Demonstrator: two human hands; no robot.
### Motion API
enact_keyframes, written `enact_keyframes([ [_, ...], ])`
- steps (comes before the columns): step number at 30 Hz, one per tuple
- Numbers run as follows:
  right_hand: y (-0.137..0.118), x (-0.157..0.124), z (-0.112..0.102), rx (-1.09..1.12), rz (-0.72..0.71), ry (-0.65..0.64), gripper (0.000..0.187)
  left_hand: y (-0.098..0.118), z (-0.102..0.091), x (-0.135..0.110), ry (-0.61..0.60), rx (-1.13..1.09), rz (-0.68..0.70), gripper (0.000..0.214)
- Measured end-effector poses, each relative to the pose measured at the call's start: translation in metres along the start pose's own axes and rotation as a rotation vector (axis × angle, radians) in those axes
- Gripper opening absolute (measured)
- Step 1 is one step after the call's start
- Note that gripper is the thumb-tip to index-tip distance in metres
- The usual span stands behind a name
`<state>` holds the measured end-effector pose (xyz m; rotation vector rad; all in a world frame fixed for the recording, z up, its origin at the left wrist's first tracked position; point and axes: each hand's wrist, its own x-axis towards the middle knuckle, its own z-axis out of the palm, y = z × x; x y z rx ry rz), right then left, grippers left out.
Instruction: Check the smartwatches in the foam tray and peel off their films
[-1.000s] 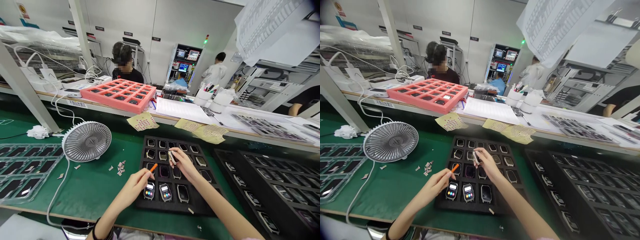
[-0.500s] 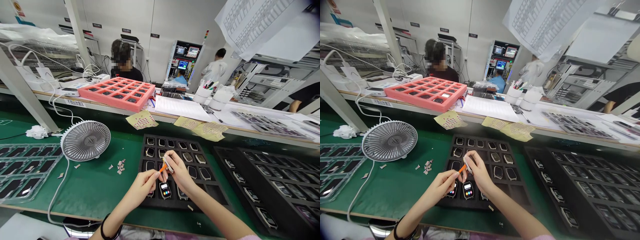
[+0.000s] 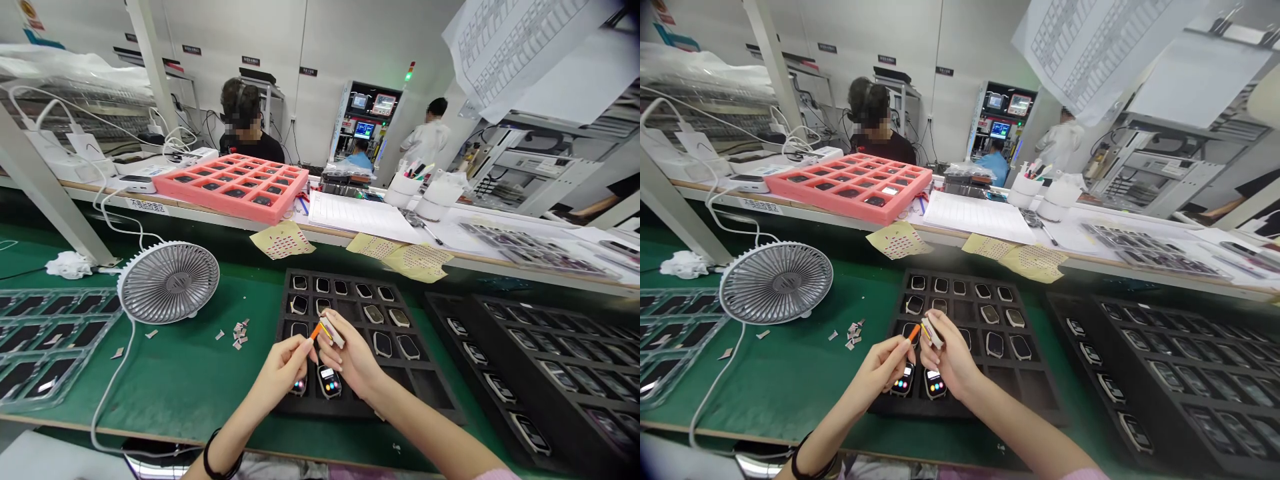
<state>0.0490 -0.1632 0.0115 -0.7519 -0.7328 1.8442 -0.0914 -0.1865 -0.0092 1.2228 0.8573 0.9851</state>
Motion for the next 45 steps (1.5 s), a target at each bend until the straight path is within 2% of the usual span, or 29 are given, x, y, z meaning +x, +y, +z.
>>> enact_keyframes([
  [3, 0.007, -0.002, -0.003, -0.179, -0.037, 0.033, 0.024, 0.001, 0.001, 0.003, 0.012, 0.016, 0.021, 0.046],
  [7, 0.016, -0.002, -0.004, -0.41, -0.14, -0.022, 0.028, 0.001, 0.004, 0.005, 0.049, 0.032, 0.021, 0.046],
  [10, 0.013, 0.006, -0.011, -0.505, -0.224, -0.019, 0.026, -0.003, -0.004, 0.005, 0.083, 0.021, -0.011, 0.047],
  [12, 0.004, 0.017, -0.025, -0.588, -0.278, 0.042, 0.023, -0.006, -0.017, 0.004, 0.127, 0.046, -0.027, 0.047],
  [14, -0.011, 0.032, -0.049, -0.76, -0.358, 0.138, 0.023, -0.009, -0.036, 0.001, 0.181, 0.139, -0.035, 0.046],
  [17, -0.034, 0.054, -0.09, -1.334, -0.407, 0.263, 0.023, -0.018, -0.07, -0.001, 0.309, 0.44, -0.038, 0.044],
  [20, -0.044, 0.065, -0.114, -1.483, -0.403, 0.286, 0.017, -0.028, -0.095, -0.002, 0.417, 0.745, -0.084, 0.04],
  [23, -0.041, 0.067, -0.114, -1.55, -0.446, 0.269, 0.012, -0.035, -0.107, -0.002, 0.441, 0.901, -0.174, 0.034],
  [27, -0.027, 0.072, -0.094, -1.652, -0.498, 0.22, 0.013, -0.033, -0.106, -0.002, 0.47, 0.893, -0.195, 0.034],
  [31, -0.014, 0.083, -0.08, -1.638, -0.469, 0.151, 0.006, -0.027, -0.097, -0.005, 0.451, 0.825, -0.138, 0.041],
  [37, -0.009, 0.093, -0.08, -1.419, -0.368, 0.074, 0.008, -0.026, -0.083, -0.004, 0.323, 0.583, -0.036, 0.044],
  [42, -0.01, 0.08, -0.064, -1.132, -0.347, 0.018, 0.02, -0.016, -0.057, 0.002, 0.168, 0.399, 0.024, 0.04],
  [44, -0.009, 0.068, -0.049, -0.922, -0.32, -0.022, 0.022, -0.01, -0.042, 0.004, 0.097, 0.32, 0.025, 0.039],
  [45, -0.009, 0.062, -0.041, -0.72, -0.274, -0.056, 0.021, -0.007, -0.035, 0.005, 0.067, 0.288, 0.026, 0.039],
])
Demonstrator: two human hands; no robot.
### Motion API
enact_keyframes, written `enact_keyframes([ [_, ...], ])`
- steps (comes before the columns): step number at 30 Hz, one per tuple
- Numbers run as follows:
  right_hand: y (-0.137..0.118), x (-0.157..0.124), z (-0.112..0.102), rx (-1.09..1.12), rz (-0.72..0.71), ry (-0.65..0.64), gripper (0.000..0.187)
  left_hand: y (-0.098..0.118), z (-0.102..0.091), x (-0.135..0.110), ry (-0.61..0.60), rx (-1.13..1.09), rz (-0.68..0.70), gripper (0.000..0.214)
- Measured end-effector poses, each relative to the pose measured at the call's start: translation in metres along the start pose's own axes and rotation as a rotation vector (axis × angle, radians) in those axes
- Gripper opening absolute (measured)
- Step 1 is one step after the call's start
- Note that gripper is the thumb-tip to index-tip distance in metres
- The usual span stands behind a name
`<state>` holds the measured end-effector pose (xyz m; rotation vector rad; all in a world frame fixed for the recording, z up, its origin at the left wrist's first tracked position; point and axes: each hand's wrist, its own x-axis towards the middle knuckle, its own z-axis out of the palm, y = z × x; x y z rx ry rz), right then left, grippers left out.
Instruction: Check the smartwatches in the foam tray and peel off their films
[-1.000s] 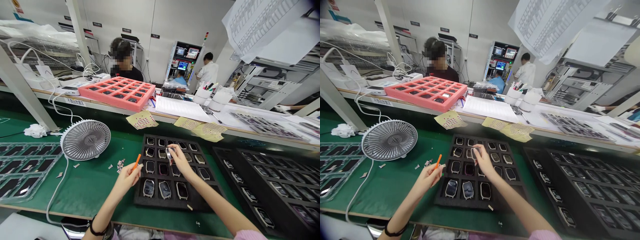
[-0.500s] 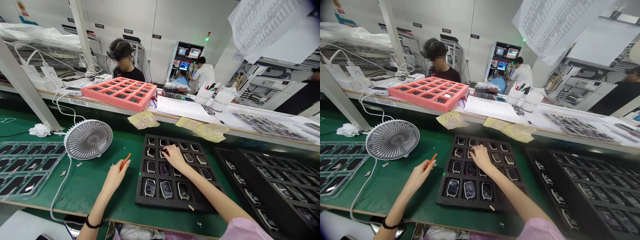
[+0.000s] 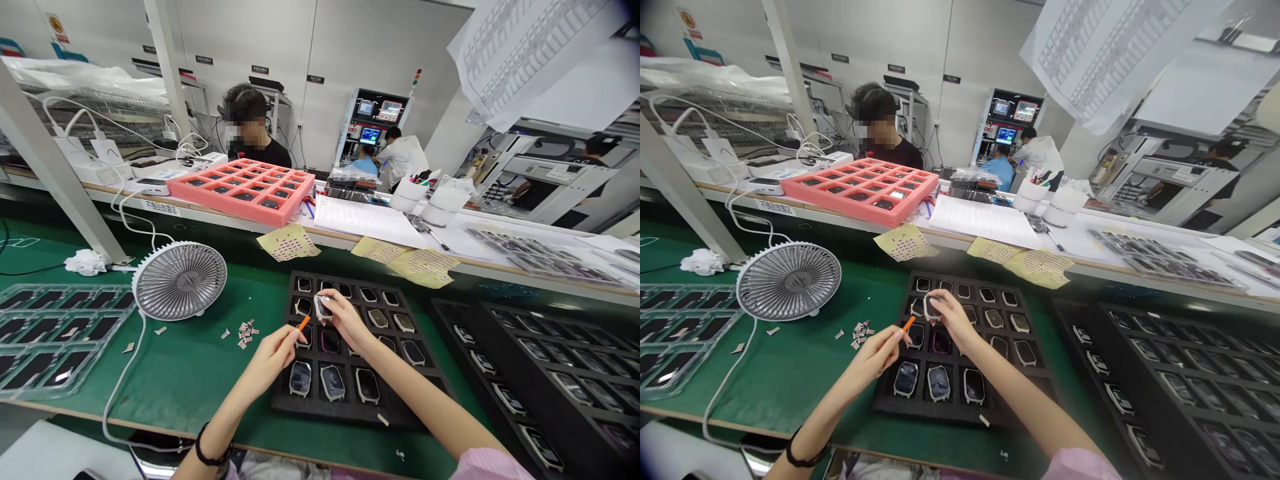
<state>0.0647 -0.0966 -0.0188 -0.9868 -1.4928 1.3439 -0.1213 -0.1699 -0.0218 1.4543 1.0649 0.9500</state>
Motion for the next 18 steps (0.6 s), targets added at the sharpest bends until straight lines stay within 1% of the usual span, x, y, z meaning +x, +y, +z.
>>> enact_keyframes([
  [1, -0.006, -0.005, 0.006, 0.191, 0.04, -0.024, 0.021, 0.004, 0.006, 0.0, -0.018, -0.025, 0.007, 0.039],
  [2, -0.012, -0.01, 0.012, 0.335, 0.081, -0.048, 0.02, 0.008, 0.01, 0.001, -0.022, -0.042, 0.018, 0.039],
  [4, -0.021, -0.017, 0.021, 0.497, 0.124, -0.068, 0.018, 0.013, 0.017, 0.001, -0.005, -0.055, 0.043, 0.039],
  [8, -0.029, -0.024, 0.029, 0.586, 0.127, -0.067, 0.018, 0.017, 0.022, -0.001, -0.005, -0.073, 0.053, 0.04],
  [13, -0.028, -0.025, 0.03, 0.555, 0.096, -0.074, 0.021, 0.02, 0.02, -0.001, -0.057, -0.154, 0.005, 0.043],
  [15, -0.027, -0.026, 0.031, 0.608, 0.146, -0.094, 0.025, 0.021, 0.021, -0.001, -0.07, -0.195, -0.026, 0.044],
  [18, -0.027, -0.026, 0.034, 0.738, 0.273, -0.144, 0.033, 0.019, 0.023, -0.001, -0.059, -0.255, -0.057, 0.045],
])
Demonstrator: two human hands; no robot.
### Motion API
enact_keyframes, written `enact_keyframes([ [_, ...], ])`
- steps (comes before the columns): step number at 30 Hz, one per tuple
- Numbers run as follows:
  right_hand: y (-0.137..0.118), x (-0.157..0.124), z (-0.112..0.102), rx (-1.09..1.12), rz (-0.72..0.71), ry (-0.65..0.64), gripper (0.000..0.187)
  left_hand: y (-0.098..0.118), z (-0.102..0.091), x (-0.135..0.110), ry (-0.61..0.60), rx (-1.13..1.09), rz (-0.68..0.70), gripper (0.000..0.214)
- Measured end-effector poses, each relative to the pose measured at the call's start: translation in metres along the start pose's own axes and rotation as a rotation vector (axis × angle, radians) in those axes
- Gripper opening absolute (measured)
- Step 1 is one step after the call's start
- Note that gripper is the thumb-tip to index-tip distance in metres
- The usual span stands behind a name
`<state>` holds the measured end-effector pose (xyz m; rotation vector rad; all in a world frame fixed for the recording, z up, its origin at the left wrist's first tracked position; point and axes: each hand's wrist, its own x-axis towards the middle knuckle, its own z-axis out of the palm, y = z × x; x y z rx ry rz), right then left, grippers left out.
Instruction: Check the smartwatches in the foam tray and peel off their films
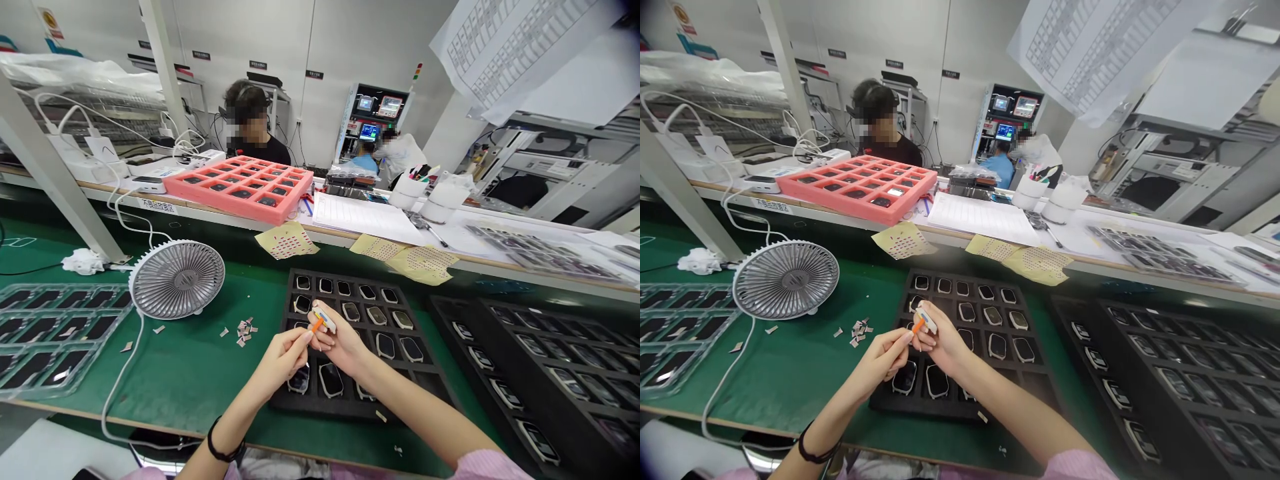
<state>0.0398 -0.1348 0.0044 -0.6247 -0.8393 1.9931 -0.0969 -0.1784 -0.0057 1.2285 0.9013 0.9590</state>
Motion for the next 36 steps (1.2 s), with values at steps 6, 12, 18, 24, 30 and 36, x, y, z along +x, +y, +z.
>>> enact_keyframes([
  [6, -0.002, -0.005, 0.005, 0.049, -0.021, 0.046, 0.027, -0.01, 0.003, -0.001, -0.005, -0.067, 0.01, 0.047],
  [12, -0.004, -0.01, 0.005, -0.015, -0.064, 0.12, 0.019, -0.009, -0.003, 0.004, 0.048, -0.059, 0.02, 0.049],
  [18, 0.01, -0.009, 0.002, -0.337, -0.089, 0.129, 0.021, -0.007, 0.0, 0.01, 0.141, -0.076, 0.032, 0.047],
  [24, -0.013, 0.023, -0.056, -1.074, -0.347, 0.309, 0.021, -0.025, -0.045, 0.003, 0.376, 0.204, 0.053, 0.042],
  [30, -0.022, 0.038, -0.089, -1.501, -0.365, 0.324, 0.009, -0.044, -0.099, -0.011, 0.499, 0.759, -0.119, 0.031],
  [36, -0.004, 0.054, -0.063, -1.809, -0.36, 0.265, 0.012, -0.041, -0.093, -0.016, 0.498, 0.673, -0.14, 0.038],
])
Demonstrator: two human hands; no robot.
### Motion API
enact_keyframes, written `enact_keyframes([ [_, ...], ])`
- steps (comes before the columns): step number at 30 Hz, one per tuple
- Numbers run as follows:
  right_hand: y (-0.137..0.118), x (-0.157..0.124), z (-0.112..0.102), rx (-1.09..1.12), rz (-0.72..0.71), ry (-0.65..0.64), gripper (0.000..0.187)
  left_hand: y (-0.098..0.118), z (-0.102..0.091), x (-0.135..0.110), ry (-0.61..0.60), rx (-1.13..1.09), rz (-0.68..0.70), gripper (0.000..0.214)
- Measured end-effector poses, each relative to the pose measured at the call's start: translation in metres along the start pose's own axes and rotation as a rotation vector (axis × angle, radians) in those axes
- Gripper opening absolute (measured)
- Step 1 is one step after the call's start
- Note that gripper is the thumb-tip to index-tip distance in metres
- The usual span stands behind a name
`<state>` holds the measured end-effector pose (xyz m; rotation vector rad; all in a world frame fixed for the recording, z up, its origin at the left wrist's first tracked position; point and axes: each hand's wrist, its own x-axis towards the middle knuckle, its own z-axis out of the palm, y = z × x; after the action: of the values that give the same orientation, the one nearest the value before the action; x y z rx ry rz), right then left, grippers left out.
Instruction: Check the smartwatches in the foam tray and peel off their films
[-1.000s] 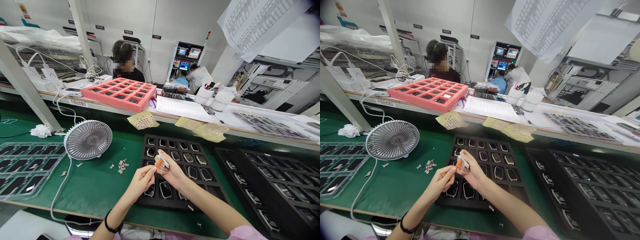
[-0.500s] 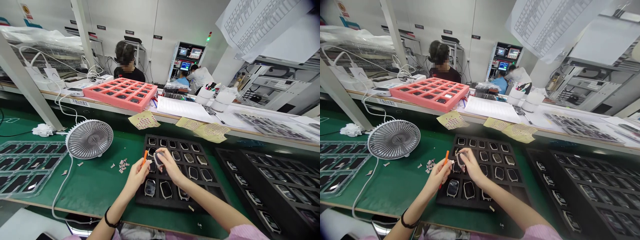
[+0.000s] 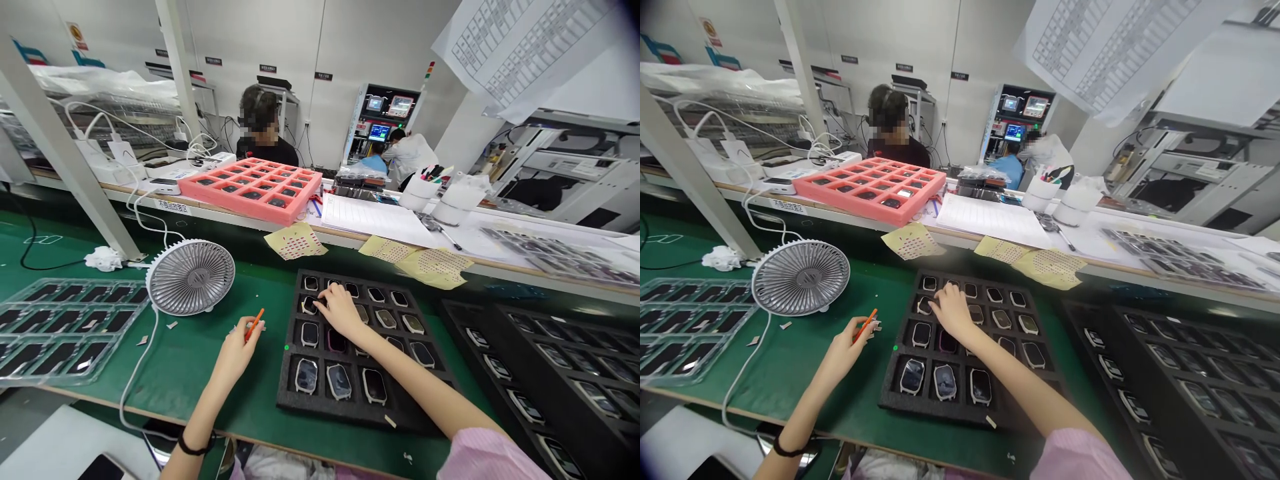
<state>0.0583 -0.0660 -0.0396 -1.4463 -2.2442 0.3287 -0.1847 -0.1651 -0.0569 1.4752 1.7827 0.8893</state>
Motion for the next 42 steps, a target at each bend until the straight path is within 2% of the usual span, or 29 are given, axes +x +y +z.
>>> enact_keyframes([
  [6, -0.001, 0.022, 0.013, 0.183, -0.006, -0.089, 0.014, 0.012, 0.005, -0.009, -0.023, -0.033, 0.057, 0.039],
  [12, 0.002, 0.022, 0.018, 0.528, -0.014, -0.123, 0.019, 0.019, 0.01, -0.012, -0.052, -0.126, 0.117, 0.039],
  [16, 0.002, 0.022, 0.022, 0.798, 0.072, -0.087, 0.028, 0.025, 0.015, -0.009, -0.104, -0.237, 0.162, 0.04],
  [20, -0.003, 0.019, 0.013, 1.046, 0.155, -0.059, 0.031, 0.034, 0.023, -0.005, -0.226, -0.367, 0.177, 0.043],
  [22, -0.009, 0.016, 0.008, 1.163, 0.199, -0.072, 0.031, 0.039, 0.028, -0.002, -0.266, -0.401, 0.174, 0.042],
  [28, -0.029, 0.006, 0.003, 1.48, 0.327, -0.153, 0.032, 0.047, 0.041, 0.004, -0.289, -0.429, 0.2, 0.04],
  [34, -0.043, -0.003, 0.0, 1.63, 0.37, -0.175, 0.028, 0.053, 0.044, 0.002, -0.301, -0.448, 0.236, 0.041],
  [42, -0.052, -0.004, -0.007, 1.705, 0.408, -0.08, 0.031, 0.06, 0.038, -0.006, -0.304, -0.445, 0.24, 0.043],
])
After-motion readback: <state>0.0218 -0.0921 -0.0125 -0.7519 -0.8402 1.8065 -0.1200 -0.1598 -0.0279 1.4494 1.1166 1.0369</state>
